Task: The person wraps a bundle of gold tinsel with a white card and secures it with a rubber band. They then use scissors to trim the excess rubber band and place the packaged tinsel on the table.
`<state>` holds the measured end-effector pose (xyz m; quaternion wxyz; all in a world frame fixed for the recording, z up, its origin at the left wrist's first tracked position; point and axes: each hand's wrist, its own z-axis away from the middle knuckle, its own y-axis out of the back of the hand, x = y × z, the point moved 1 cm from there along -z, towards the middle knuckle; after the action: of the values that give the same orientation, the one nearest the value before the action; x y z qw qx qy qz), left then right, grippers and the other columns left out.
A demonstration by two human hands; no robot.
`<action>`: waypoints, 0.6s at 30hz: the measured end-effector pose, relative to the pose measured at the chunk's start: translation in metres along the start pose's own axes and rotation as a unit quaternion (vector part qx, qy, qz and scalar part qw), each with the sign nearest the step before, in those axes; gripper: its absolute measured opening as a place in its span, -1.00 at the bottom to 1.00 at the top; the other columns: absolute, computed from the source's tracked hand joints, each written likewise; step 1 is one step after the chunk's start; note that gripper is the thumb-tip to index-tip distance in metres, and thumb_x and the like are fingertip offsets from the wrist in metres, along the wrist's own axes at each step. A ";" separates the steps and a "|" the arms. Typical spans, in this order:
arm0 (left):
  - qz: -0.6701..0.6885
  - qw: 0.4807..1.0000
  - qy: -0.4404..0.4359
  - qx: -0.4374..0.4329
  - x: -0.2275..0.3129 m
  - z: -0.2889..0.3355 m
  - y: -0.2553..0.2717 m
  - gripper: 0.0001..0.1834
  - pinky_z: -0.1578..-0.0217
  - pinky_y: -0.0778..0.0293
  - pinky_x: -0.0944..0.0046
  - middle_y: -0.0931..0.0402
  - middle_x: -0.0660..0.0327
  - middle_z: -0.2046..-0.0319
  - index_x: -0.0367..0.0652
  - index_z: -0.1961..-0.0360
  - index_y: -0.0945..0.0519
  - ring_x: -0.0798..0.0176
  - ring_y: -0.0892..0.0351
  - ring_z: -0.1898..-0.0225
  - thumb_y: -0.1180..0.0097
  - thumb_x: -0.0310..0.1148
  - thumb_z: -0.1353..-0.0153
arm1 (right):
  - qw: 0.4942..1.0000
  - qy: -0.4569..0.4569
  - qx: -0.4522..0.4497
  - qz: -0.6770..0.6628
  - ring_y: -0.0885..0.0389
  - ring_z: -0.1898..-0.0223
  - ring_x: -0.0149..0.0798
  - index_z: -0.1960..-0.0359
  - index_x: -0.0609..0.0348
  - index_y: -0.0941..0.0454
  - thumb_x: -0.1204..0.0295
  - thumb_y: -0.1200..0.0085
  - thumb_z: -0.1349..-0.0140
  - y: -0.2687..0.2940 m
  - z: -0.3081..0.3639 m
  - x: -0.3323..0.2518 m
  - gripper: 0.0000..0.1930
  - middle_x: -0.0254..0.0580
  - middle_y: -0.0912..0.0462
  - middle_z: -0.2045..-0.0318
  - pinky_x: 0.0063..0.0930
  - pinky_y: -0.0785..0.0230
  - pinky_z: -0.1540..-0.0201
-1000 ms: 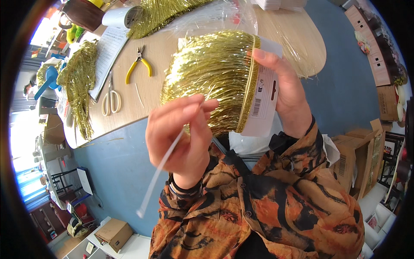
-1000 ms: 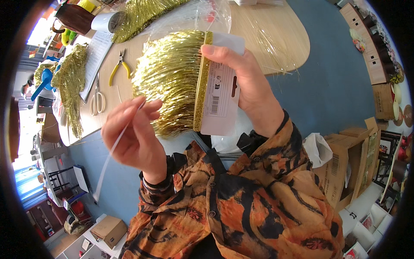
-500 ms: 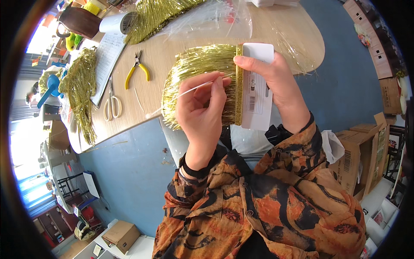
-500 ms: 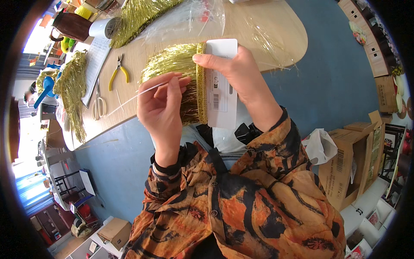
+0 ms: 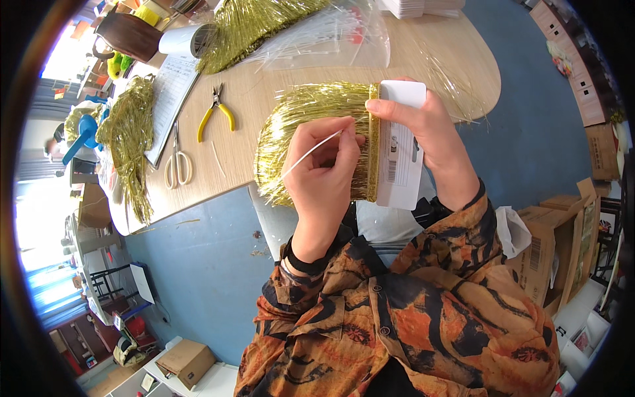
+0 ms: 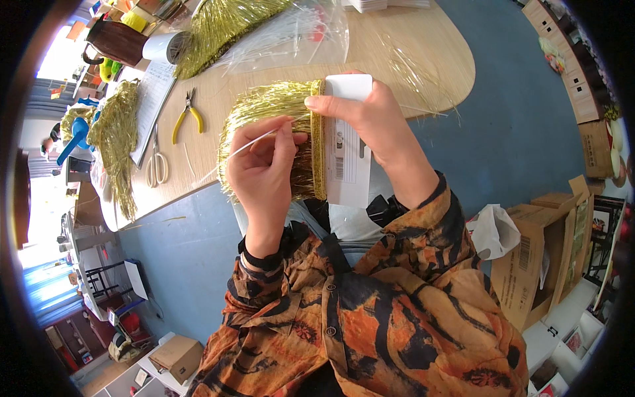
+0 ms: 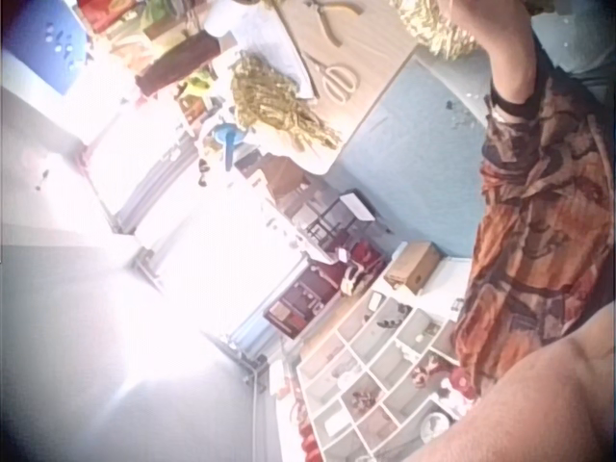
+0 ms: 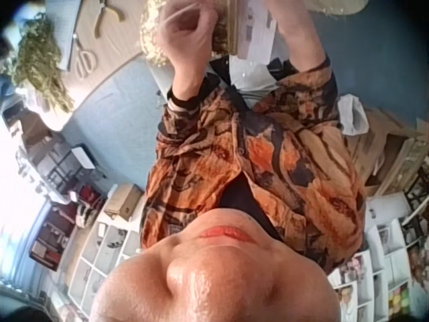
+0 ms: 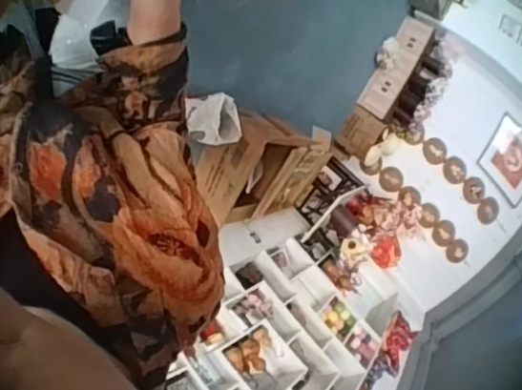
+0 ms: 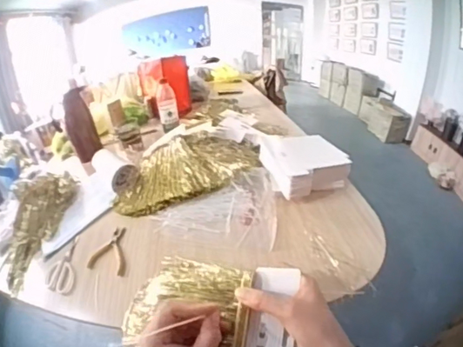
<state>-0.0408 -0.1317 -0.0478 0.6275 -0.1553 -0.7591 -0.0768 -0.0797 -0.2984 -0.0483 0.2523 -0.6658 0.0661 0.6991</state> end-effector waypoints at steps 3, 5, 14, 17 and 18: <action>-0.018 1.000 -0.014 0.001 0.000 0.001 0.001 -0.87 0.31 -0.65 0.44 -0.68 0.23 0.23 -0.31 0.11 -0.63 0.38 -0.76 0.29 -0.26 -0.62 -0.33 | 1.000 -0.012 -0.019 0.020 -0.59 0.21 -0.50 0.07 0.21 -0.60 0.33 -0.38 -0.22 0.000 0.003 -0.003 -0.67 -0.40 -0.66 0.24 -0.53 -0.43 0.09; -0.025 1.000 -0.014 0.001 0.000 0.001 0.001 -0.87 0.32 -0.64 0.45 -0.68 0.24 0.24 -0.30 0.12 -0.65 0.40 -0.75 0.32 -0.28 -0.61 -0.32 | 0.999 -0.013 -0.026 0.015 -0.59 0.20 -0.50 0.06 0.22 -0.60 0.33 -0.39 -0.22 -0.001 0.004 -0.004 -0.66 -0.39 -0.66 0.23 -0.54 -0.43 0.09; -0.137 0.991 -0.009 -0.001 0.002 -0.001 0.004 -0.87 0.38 -0.60 0.44 -0.67 0.22 0.31 -0.26 0.17 -0.73 0.40 -0.72 0.41 -0.34 -0.57 -0.26 | 1.000 0.018 -0.016 -0.002 -0.63 0.28 -0.51 0.11 0.27 -0.59 0.41 -0.44 -0.18 -0.009 0.006 -0.005 -0.67 -0.36 -0.69 0.29 -0.59 -0.47 0.19; -0.151 0.987 -0.057 0.000 0.002 -0.003 0.004 -0.87 0.40 -0.60 0.42 -0.63 0.21 0.31 -0.25 0.18 -0.74 0.37 -0.71 0.42 -0.35 -0.57 -0.25 | 1.000 0.025 -0.014 0.004 -0.62 0.29 -0.52 0.11 0.27 -0.59 0.42 -0.44 -0.18 -0.010 0.006 -0.003 -0.67 -0.36 -0.69 0.30 -0.60 -0.47 0.21; -0.157 0.985 -0.072 0.000 0.002 -0.004 0.004 -0.87 0.41 -0.60 0.41 -0.62 0.21 0.30 -0.24 0.18 -0.74 0.36 -0.71 0.41 -0.35 -0.57 -0.25 | 1.000 0.022 -0.009 0.008 -0.62 0.30 -0.53 0.11 0.27 -0.59 0.42 -0.44 -0.18 -0.011 0.006 -0.003 -0.67 -0.37 -0.69 0.30 -0.61 -0.47 0.21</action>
<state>-0.0360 -0.1285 -0.0458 0.5509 -0.0393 -0.8175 -0.1635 -0.0801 -0.2873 -0.0425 0.2397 -0.6823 0.0706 0.6870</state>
